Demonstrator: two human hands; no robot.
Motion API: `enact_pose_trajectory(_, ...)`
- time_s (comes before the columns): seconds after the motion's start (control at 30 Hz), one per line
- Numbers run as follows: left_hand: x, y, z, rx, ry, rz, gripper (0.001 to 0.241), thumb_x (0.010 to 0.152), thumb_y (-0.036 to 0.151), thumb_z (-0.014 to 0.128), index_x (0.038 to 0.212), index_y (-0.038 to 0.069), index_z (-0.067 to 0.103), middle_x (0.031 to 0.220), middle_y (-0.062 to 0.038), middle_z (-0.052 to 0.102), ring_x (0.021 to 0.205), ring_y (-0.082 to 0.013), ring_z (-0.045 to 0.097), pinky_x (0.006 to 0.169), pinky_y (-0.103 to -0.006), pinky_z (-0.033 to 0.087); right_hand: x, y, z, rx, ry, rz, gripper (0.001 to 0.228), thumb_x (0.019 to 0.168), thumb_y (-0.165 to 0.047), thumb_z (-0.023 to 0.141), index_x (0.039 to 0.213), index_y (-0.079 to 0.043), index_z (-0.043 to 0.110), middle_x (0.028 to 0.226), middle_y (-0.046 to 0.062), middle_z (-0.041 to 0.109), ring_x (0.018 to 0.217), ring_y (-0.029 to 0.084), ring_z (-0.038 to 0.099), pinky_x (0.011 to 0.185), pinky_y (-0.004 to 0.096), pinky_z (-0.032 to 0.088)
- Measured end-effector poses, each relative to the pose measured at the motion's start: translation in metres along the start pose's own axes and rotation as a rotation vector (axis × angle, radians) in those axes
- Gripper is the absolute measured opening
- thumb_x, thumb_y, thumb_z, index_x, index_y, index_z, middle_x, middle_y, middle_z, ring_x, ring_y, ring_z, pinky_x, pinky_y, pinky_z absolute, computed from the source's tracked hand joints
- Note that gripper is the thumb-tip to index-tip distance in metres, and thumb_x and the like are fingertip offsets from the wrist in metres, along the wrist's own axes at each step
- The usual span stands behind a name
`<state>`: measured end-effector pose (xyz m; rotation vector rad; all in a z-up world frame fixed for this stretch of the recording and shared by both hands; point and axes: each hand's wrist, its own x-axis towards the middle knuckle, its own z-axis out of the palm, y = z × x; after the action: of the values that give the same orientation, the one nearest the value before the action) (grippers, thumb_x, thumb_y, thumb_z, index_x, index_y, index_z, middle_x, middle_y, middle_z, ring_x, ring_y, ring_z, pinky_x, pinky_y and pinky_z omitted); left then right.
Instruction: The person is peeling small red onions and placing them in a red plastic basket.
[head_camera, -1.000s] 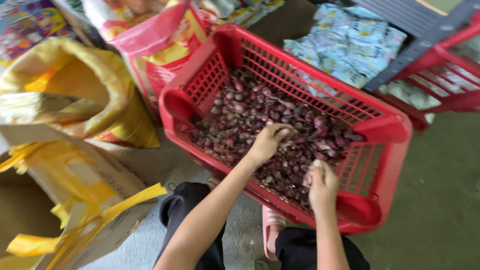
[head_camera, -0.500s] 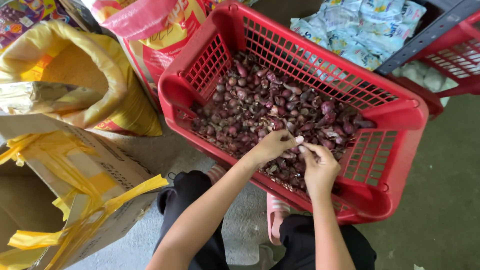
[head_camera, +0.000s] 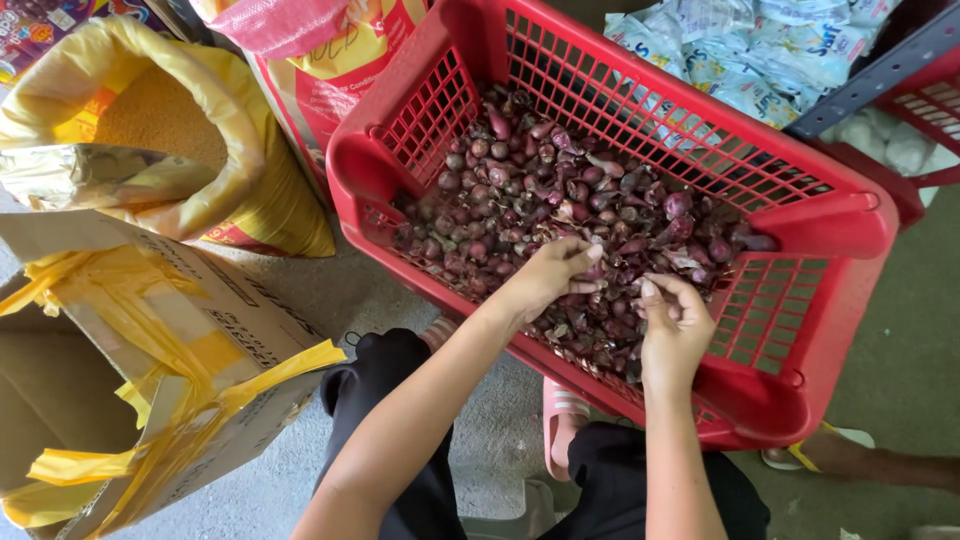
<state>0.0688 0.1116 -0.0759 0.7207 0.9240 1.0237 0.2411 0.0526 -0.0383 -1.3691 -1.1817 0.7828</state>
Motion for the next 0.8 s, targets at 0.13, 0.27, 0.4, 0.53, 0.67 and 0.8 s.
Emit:
enact_pose_trajectory(0.13, -0.006, 0.007, 0.0, 0.019, 0.029, 0.027, 0.046, 0.096, 0.033, 0.074, 0.123, -0.003, 0.063, 0.1, -0.013, 0.061, 0.088, -0.0252, 0.073, 0.079, -0.0359, 0.065, -0.007, -0.022, 0.008, -0.257, -0.04, -0.114, 0.027, 0.092, -0.001, 0.077, 0.118, -0.009, 0.076, 0.11, 0.013, 0.067, 0.091, 0.024, 0.069, 0.074, 0.035, 0.059)
enact_pose_trajectory(0.27, -0.03, 0.025, 0.009, 0.359, 0.077, 0.025, 0.045, 0.093, 0.038, 0.072, 0.12, 0.003, 0.069, 0.104, -0.02, 0.068, 0.097, -0.0308, 0.071, 0.084, -0.0409, 0.062, -0.015, -0.013, 0.015, -0.457, -0.127, -0.355, 0.026, 0.097, -0.008, 0.075, 0.123, -0.006, 0.074, 0.107, 0.013, 0.067, 0.094, 0.033, 0.07, 0.076, 0.042, 0.06)
enact_pose_trajectory(0.4, -0.035, 0.021, 0.02, 0.745, 0.141, -0.026, 0.04, 0.086, 0.051, 0.069, 0.109, 0.018, 0.074, 0.106, -0.016, 0.076, 0.106, -0.0354, 0.073, 0.095, -0.0453, 0.059, -0.015, 0.02, 0.015, -0.6, -0.107, -0.512, 0.02, 0.088, -0.009, 0.083, 0.107, -0.011, 0.078, 0.093, 0.007, 0.071, 0.087, 0.03, 0.071, 0.072, 0.037, 0.058)
enact_pose_trajectory(0.53, -0.049, 0.034, 0.026, 0.788, 0.118, 0.037, 0.034, 0.087, 0.04, 0.069, 0.104, 0.011, 0.073, 0.104, -0.02, 0.075, 0.106, -0.0398, 0.072, 0.095, -0.0485, 0.058, -0.012, 0.045, 0.005, -0.641, -0.113, -0.508, 0.021, 0.084, -0.014, 0.086, 0.103, -0.016, 0.078, 0.09, 0.003, 0.069, 0.085, 0.028, 0.071, 0.073, 0.036, 0.057)
enact_pose_trajectory(0.67, -0.057, 0.041, 0.031, 0.735, 0.092, 0.184, 0.036, 0.084, 0.035, 0.072, 0.091, -0.001, 0.067, 0.078, -0.011, 0.07, 0.064, -0.0222, 0.065, 0.064, -0.0345, 0.056, -0.019, 0.0, 0.011, -0.667, -0.204, -0.335, 0.023, 0.083, 0.004, 0.076, 0.106, 0.007, 0.073, 0.09, 0.015, 0.068, 0.069, 0.027, 0.061, 0.063, 0.037, 0.05)
enact_pose_trajectory(0.8, -0.061, 0.051, 0.033, 0.687, 0.072, 0.159, 0.033, 0.083, 0.03, 0.073, 0.09, -0.002, 0.066, 0.077, -0.012, 0.069, 0.063, -0.0219, 0.063, 0.063, -0.0346, 0.055, -0.019, -0.007, 0.015, -0.606, -0.173, -0.276, 0.023, 0.082, 0.01, 0.073, 0.105, 0.009, 0.072, 0.09, 0.014, 0.068, 0.067, 0.022, 0.06, 0.062, 0.032, 0.05)
